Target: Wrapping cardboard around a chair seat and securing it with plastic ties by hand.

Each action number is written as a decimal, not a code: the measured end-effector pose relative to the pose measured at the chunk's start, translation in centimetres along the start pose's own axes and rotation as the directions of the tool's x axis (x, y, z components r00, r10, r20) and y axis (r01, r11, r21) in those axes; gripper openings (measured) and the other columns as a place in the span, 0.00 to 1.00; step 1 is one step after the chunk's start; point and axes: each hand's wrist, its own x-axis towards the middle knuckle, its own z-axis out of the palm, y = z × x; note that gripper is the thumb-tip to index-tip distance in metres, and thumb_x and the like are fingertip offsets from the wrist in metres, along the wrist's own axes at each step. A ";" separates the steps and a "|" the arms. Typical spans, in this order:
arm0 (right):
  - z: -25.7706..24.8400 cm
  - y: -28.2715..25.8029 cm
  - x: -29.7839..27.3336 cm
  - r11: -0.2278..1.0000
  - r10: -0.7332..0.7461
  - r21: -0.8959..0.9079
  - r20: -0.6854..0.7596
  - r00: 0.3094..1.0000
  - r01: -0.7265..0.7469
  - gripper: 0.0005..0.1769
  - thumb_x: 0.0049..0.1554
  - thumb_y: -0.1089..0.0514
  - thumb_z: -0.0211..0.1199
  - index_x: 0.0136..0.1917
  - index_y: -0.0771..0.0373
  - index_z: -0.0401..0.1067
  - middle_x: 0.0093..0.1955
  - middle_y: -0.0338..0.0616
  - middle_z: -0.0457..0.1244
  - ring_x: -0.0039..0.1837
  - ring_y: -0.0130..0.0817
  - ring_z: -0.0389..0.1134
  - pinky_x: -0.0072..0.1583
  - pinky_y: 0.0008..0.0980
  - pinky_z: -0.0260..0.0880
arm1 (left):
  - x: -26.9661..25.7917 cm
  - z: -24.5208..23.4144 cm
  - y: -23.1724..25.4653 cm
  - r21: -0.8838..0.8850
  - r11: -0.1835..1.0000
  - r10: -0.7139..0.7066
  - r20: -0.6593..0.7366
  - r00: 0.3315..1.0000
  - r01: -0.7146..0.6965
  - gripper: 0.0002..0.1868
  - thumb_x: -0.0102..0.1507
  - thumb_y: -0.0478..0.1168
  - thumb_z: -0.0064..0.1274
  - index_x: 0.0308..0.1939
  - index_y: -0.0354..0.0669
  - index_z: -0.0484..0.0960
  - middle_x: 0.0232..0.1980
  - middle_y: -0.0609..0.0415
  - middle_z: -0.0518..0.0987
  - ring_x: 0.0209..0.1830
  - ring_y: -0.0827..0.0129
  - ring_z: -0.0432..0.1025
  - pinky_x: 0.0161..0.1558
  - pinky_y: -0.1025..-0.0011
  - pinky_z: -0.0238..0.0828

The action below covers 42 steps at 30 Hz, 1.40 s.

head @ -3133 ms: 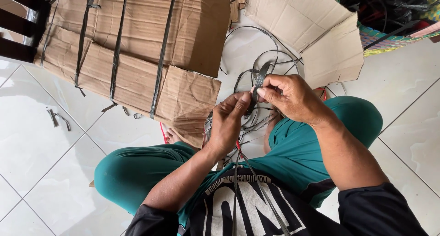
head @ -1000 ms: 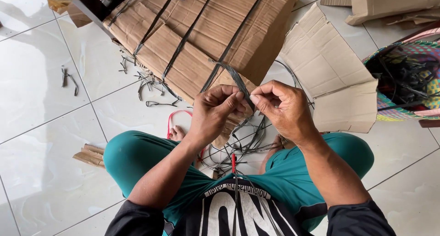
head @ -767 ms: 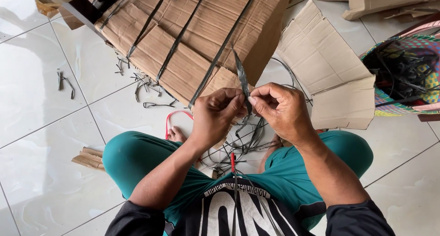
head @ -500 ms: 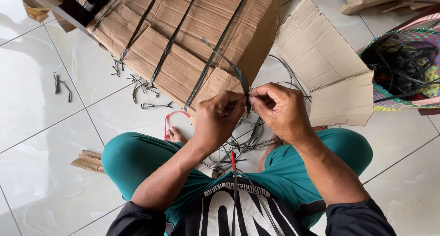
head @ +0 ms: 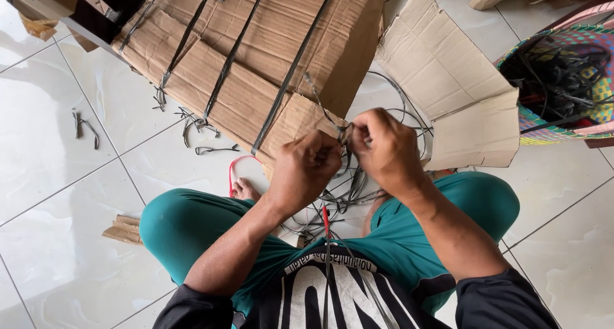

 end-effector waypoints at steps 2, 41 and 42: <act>-0.6 0.5 0.3 0.995 0.057 0.086 -0.006 0.998 -0.056 0.02 0.58 0.69 0.61 0.45 0.65 0.70 0.37 0.53 0.68 0.40 0.47 0.74 0.39 0.36 0.76 | 0.5 -0.6 0.4 -0.035 0.999 -0.011 0.012 1.000 0.012 0.03 0.59 0.33 0.59 0.36 0.44 0.85 0.28 0.48 0.83 0.28 0.62 0.81 0.27 0.69 0.77; -8.9 10.7 -0.4 0.339 0.440 0.777 0.367 0.820 -0.530 0.12 0.65 0.53 0.63 0.42 0.58 0.67 0.30 0.28 0.50 0.32 0.16 0.49 0.34 0.15 0.47 | 0.9 -21.9 -8.5 -0.174 0.983 -0.179 -0.813 0.554 0.062 0.16 0.68 0.39 0.57 0.60 0.46 0.82 0.46 0.53 0.85 0.39 0.72 0.75 0.38 0.73 0.70; -8.6 9.9 -0.2 0.288 0.421 0.813 0.368 0.829 -0.507 0.13 0.64 0.51 0.64 0.41 0.56 0.66 0.30 0.28 0.51 0.31 0.16 0.49 0.32 0.15 0.47 | 0.7 -20.9 -9.3 0.157 0.977 0.062 -0.858 0.509 0.145 0.25 0.72 0.42 0.58 0.70 0.55 0.66 0.65 0.55 0.71 0.64 0.62 0.65 0.63 0.53 0.63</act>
